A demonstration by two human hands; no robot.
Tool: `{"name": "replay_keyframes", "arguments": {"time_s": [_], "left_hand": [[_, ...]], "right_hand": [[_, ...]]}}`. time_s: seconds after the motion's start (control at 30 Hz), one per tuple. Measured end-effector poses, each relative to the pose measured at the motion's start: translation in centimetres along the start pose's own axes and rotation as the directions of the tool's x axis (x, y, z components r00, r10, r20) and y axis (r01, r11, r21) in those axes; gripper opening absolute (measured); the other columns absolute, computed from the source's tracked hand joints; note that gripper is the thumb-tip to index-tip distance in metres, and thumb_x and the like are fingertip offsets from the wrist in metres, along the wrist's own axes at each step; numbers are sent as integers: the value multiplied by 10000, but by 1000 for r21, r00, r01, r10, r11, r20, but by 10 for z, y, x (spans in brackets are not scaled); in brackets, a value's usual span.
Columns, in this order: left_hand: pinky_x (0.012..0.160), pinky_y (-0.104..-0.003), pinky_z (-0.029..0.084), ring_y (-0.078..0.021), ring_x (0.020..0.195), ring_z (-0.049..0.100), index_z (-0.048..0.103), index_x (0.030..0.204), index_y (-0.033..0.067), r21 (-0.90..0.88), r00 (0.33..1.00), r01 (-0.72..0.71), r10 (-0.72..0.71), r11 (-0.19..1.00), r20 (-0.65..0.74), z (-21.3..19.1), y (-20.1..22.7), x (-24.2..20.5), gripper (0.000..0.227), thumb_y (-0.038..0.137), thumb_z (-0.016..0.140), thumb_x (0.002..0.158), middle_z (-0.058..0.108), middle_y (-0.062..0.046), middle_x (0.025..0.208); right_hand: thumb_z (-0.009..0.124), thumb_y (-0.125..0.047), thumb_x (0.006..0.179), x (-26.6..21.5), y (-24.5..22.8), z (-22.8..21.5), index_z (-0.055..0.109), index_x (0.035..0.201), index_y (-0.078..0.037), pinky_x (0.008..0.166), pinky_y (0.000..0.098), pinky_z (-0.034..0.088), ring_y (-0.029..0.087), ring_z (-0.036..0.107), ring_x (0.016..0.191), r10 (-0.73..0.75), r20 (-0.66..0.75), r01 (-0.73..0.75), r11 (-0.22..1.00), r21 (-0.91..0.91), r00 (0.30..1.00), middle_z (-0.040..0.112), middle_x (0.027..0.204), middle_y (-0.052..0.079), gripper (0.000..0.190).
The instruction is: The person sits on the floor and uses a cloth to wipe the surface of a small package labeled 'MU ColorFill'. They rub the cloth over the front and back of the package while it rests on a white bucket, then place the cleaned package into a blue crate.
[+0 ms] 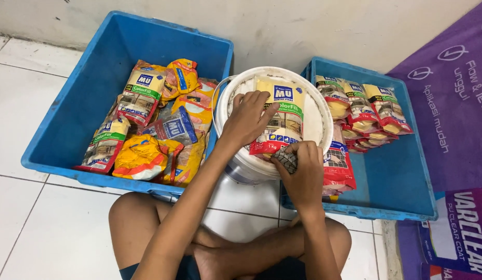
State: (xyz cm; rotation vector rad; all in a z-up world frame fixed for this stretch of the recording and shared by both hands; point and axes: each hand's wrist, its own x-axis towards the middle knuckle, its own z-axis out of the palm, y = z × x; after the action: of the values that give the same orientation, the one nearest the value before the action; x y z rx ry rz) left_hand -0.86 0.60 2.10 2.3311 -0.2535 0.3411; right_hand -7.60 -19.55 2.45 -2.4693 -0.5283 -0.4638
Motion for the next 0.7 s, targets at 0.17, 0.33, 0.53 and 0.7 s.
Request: {"name": "replay_keyframes", "arguments": {"time_s": [0.17, 0.33, 0.53, 0.7], "left_hand": [[1166, -555, 280, -310, 1345, 542, 532, 1368, 53, 38, 1000, -8, 8, 999, 6, 2, -2, 1, 699, 603, 213, 1078, 643, -179, 1224], [1167, -573, 271, -343, 1345, 549, 550, 1371, 15, 17, 999, 15, -16, 1000, 29, -6, 9, -2, 840, 685, 179, 1026, 647, -228, 1237], [1178, -569, 259, -339, 1367, 538, 548, 1377, 23, 52, 999, 13, -15, 999, 38, -4, 8, -1, 870, 717, 175, 1008, 643, -223, 1270], [1185, -564, 245, -328, 1368, 541, 550, 1378, 30, 54, 999, 19, -22, 998, 42, -4, 8, -4, 880, 725, 164, 1001, 647, -220, 1273]], "right_hand": [[923, -257, 766, -1, 3, 11, 599, 915, -151, 837, 425, 502, 268, 616, 968, -15, -112, 19, 999, 34, 994, 557, 929, 0, 372], [910, -210, 774, -7, 6, 19, 596, 904, -148, 734, 443, 526, 278, 659, 839, 10, -202, -4, 999, 32, 979, 603, 837, 14, 345], [848, -19, 761, -12, 3, 19, 601, 920, -109, 718, 459, 543, 323, 685, 813, -15, -310, 39, 997, 73, 951, 631, 817, 61, 307], [835, 17, 772, -17, 4, 13, 585, 951, -93, 755, 454, 532, 330, 672, 868, -65, -378, 116, 987, 113, 923, 623, 886, 70, 327]]}}
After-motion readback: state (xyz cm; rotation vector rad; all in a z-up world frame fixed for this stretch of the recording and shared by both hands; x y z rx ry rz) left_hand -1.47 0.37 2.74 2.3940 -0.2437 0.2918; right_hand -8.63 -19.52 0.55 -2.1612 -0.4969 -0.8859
